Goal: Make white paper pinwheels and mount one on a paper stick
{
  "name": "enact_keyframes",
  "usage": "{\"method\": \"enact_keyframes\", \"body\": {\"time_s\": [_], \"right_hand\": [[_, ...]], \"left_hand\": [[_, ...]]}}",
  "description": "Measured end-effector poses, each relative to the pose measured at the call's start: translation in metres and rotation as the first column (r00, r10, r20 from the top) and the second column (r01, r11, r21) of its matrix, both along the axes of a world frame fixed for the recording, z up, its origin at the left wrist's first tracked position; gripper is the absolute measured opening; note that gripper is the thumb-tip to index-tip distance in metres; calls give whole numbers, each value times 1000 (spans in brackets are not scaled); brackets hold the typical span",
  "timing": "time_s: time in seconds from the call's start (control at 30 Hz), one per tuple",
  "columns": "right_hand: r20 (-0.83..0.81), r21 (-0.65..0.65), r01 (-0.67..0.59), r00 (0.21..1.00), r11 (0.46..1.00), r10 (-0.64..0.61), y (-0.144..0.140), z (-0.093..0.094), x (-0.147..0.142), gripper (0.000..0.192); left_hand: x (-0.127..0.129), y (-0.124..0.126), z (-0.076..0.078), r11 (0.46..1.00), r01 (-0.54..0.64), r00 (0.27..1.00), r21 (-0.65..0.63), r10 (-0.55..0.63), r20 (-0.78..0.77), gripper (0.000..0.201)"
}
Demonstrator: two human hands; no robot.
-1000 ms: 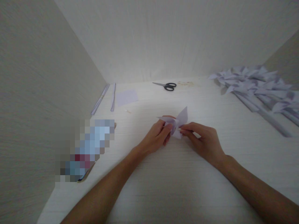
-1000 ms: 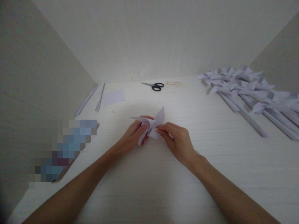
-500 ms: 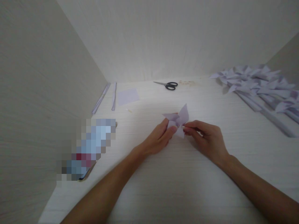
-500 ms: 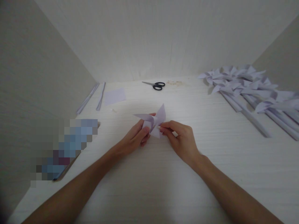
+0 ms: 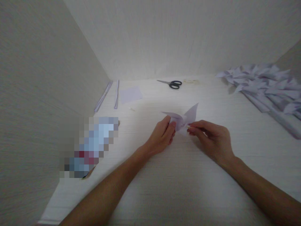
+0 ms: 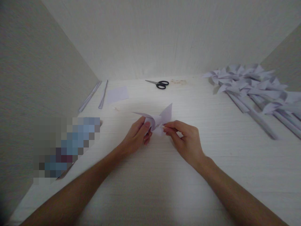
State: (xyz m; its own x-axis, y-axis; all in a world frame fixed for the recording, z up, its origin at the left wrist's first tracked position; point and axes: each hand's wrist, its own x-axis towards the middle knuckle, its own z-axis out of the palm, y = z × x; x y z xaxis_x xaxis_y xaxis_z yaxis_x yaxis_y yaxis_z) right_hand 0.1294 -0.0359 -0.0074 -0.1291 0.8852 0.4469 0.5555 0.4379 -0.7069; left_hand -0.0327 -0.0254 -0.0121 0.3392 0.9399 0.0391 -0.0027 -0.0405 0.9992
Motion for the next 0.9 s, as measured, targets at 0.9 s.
{"method": "enact_keyframes", "body": {"time_s": [0.9], "right_hand": [[114, 96, 117, 985, 988, -128, -3, 7, -8, 7]], "left_hand": [[-1, 1, 9, 944, 68, 973, 323, 9, -230, 23]]}}
